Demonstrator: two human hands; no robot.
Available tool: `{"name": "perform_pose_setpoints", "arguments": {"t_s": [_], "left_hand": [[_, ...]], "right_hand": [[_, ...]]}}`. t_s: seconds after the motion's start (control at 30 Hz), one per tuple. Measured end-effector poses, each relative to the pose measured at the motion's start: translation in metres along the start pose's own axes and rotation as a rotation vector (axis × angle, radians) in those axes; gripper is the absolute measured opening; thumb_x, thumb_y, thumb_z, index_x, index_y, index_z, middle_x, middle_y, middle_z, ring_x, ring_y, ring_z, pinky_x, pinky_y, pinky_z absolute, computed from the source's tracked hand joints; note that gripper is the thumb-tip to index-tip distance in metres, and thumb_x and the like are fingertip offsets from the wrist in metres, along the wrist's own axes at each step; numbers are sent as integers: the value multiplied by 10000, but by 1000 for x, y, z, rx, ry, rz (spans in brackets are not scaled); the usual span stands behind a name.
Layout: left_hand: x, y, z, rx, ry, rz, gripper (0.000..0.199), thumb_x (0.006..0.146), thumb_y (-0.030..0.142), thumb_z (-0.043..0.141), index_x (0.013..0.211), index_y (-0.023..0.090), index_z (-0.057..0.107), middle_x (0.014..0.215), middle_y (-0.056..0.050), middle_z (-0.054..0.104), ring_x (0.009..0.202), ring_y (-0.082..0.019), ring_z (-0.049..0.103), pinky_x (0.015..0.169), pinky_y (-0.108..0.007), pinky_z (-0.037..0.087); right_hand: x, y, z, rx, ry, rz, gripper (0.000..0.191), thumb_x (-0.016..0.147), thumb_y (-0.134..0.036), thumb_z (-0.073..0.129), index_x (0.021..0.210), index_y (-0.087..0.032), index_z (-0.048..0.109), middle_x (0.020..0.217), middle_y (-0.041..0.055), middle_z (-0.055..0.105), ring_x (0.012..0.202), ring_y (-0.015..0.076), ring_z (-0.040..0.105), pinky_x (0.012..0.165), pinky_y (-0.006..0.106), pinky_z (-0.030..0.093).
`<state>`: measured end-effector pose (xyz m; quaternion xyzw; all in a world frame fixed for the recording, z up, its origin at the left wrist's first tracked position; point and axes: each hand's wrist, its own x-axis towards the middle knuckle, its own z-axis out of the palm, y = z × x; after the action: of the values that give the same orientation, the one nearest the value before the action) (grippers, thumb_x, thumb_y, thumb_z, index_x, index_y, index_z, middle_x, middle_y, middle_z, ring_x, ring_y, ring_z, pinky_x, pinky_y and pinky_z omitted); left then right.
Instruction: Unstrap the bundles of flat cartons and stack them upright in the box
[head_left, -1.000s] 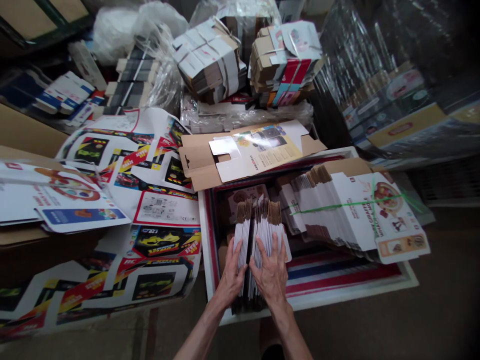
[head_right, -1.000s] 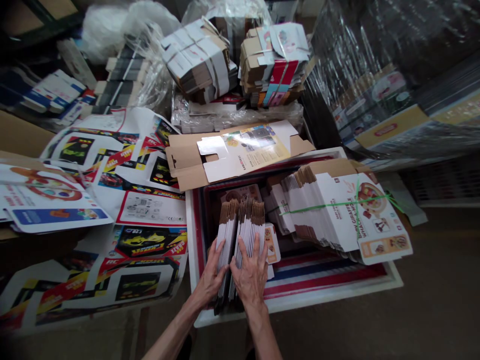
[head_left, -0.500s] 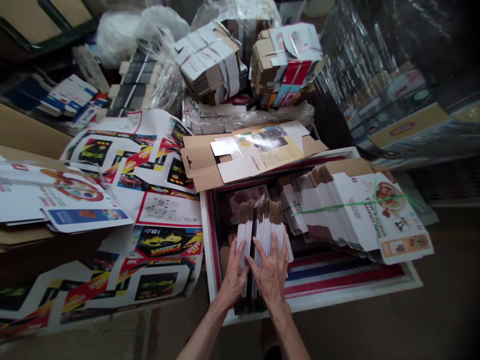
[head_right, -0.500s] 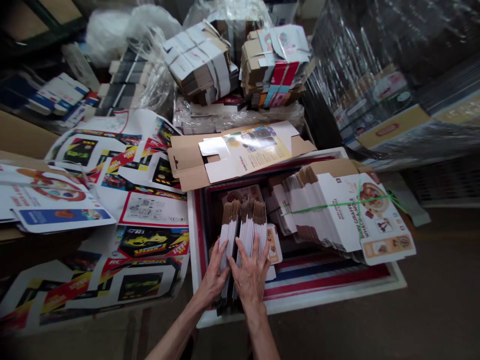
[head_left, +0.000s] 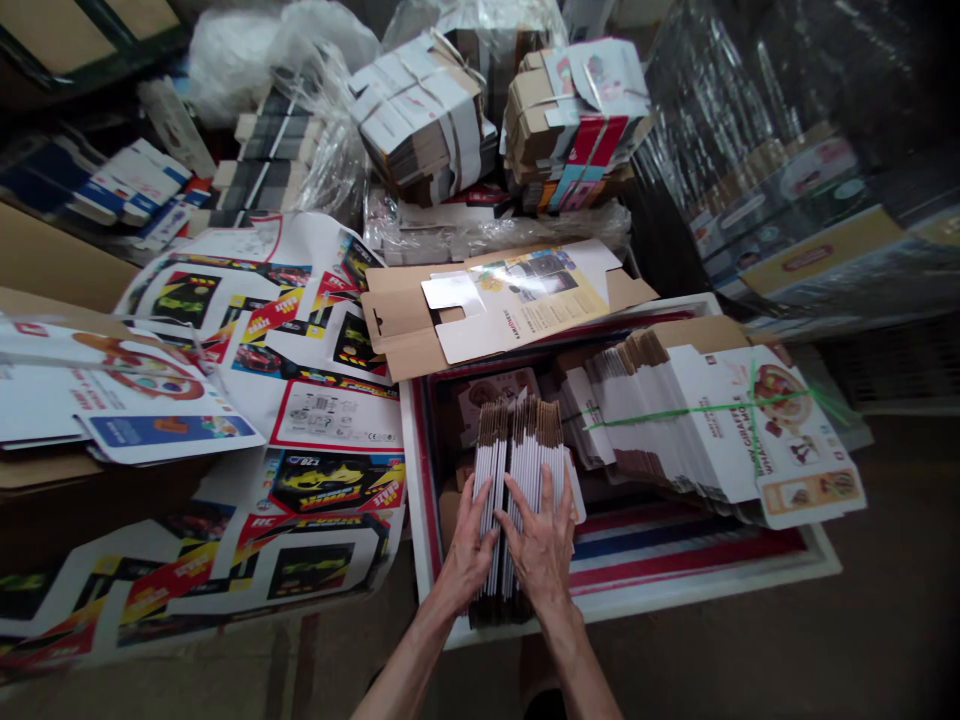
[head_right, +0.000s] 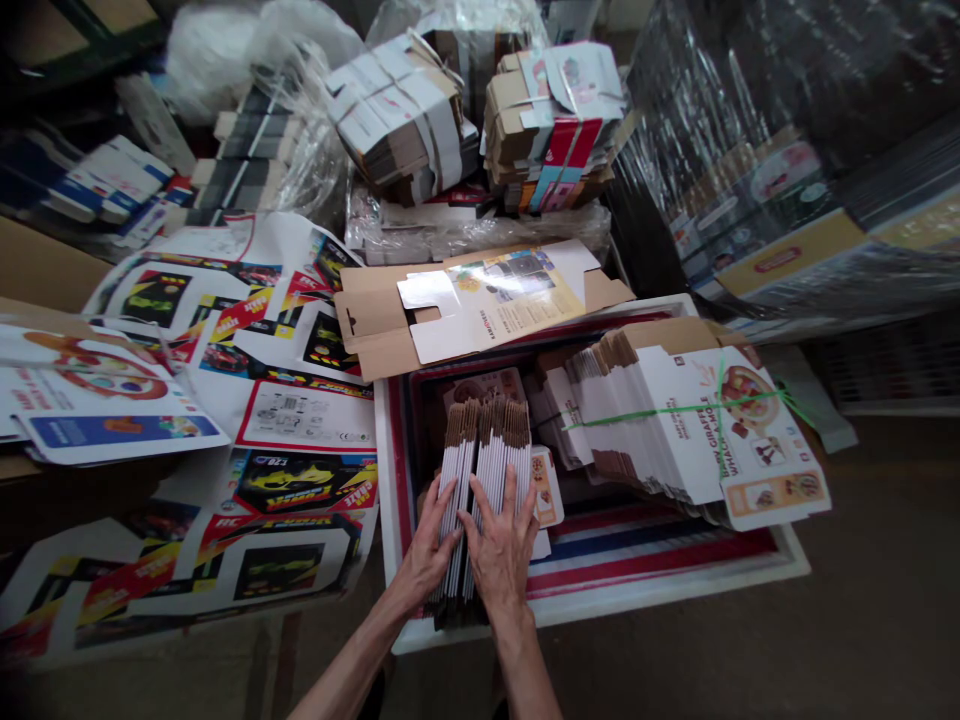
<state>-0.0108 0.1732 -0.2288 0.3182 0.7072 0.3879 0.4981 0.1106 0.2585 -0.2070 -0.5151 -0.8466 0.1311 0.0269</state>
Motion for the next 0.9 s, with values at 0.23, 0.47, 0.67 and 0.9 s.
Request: {"name": "perform_pose_setpoints", "arguments": {"t_s": [0.23, 0.47, 0.67, 0.9], "left_hand": [[0, -2, 1, -33, -3, -5, 690, 999, 339, 512, 1658, 237, 334, 1809, -84, 50, 1677, -263, 39, 1374, -548, 84], [-2, -14, -5, -82, 26, 1, 705, 985, 353, 591, 1647, 295, 357, 1807, -73, 86, 1676, -256, 63, 1371, -566, 71], [-3, -17, -10, -136, 8, 8, 735, 986, 535, 638, 1638, 320, 373, 1803, -79, 122, 1673, -278, 78, 1369, -567, 121], [0, -16, -5, -147, 48, 29, 712, 1023, 524, 562, 1649, 269, 338, 1776, -94, 241, 1665, -245, 149, 1382, -542, 85]], "right_hand": [[0, 2, -1, 0, 10, -21, 491, 1023, -485, 564, 1509, -433, 520, 1771, 114, 188, 1606, 478, 177, 1107, 714, 504], [-1, 5, 0, 53, 27, -22, 492, 1041, -428, 537, 1531, -398, 503, 1764, 103, 209, 1619, 444, 159, 1168, 685, 474], [-3, 7, 8, 45, 7, 22, 549, 1028, -414, 550, 1566, -423, 439, 1776, 80, 179, 1594, 484, 201, 1156, 716, 468], [-5, 12, 11, 42, 19, 23, 552, 1029, -430, 546, 1569, -423, 433, 1766, 80, 196, 1584, 490, 218, 1153, 704, 477]]}}
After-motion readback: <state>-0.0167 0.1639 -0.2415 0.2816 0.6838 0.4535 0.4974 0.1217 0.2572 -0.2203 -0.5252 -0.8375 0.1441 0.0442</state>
